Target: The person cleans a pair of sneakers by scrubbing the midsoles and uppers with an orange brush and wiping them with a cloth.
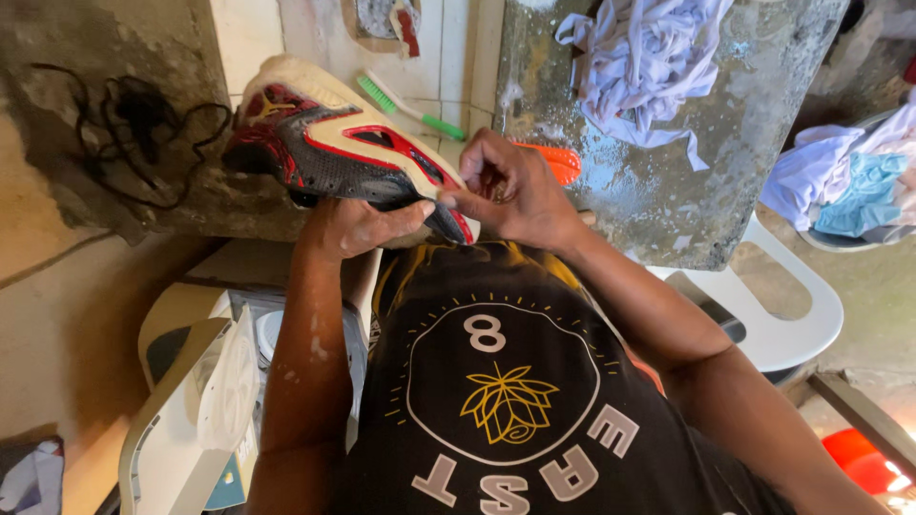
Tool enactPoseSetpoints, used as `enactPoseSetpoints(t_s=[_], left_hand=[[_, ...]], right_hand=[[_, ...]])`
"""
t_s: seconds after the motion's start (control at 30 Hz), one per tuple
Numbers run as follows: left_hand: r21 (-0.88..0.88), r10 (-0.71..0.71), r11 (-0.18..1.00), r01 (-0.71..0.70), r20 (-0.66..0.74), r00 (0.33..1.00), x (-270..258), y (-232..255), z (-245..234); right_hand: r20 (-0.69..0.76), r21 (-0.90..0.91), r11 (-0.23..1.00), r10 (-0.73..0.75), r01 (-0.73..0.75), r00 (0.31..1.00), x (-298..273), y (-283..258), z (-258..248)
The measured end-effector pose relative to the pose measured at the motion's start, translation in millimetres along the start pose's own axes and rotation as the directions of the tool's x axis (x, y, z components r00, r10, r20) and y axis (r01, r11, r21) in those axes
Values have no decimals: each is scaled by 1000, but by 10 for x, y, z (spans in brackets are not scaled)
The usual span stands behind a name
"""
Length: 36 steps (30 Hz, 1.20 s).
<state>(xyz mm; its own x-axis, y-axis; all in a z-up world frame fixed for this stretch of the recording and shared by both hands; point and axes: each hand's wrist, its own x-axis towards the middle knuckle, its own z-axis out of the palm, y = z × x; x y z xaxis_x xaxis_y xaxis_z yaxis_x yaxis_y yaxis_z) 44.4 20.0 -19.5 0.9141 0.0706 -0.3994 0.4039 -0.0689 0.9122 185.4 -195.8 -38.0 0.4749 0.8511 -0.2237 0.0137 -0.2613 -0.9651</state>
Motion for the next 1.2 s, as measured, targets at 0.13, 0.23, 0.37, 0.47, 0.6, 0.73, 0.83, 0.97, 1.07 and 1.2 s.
enactPoseSetpoints(t_s=[0.13, 0.23, 0.37, 0.47, 0.6, 0.73, 0.83, 0.97, 1.07, 1.2], left_hand=[[114, 72, 992, -60, -109, 991, -101, -112, -35], [159, 48, 987, -22, -157, 986, -212, -315, -28], [274, 100, 961, -26, -260, 960, -469, -680, 55], [481, 160, 876, 37, -362, 918, -572, -1155, 276], [719, 196, 677, 158, -382, 903, -668, -1645, 479], [766, 170, 606, 214, -387, 906, -676, -1758, 607], [761, 182, 611, 219, -404, 896, -571, -1766, 657], [767, 201, 602, 220, -412, 889, -528, -1729, 706], [753, 186, 612, 243, -435, 881, -615, -1705, 723], [739, 188, 627, 247, -452, 872, -525, -1733, 622]], right_hand=[[6, -224, 949, -226, 222, 974, -9, 243, -270], [-6, -701, 701, -186, 128, 983, -152, 453, -417], [35, -897, 439, -28, 44, 999, -152, 860, -367], [17, -840, 542, -29, 30, 999, -172, 1034, -253], [10, -807, 588, -73, 51, 997, -121, 990, -206], [74, -387, 919, -44, 70, 996, 116, 568, -25], [214, 129, 943, -330, 308, 919, 297, 107, 431], [300, -288, 572, -708, 768, 640, 582, -38, 981], [337, -206, 898, -309, 390, 889, 815, 431, 503], [265, -214, 918, -275, 334, 924, 887, 585, 381]])
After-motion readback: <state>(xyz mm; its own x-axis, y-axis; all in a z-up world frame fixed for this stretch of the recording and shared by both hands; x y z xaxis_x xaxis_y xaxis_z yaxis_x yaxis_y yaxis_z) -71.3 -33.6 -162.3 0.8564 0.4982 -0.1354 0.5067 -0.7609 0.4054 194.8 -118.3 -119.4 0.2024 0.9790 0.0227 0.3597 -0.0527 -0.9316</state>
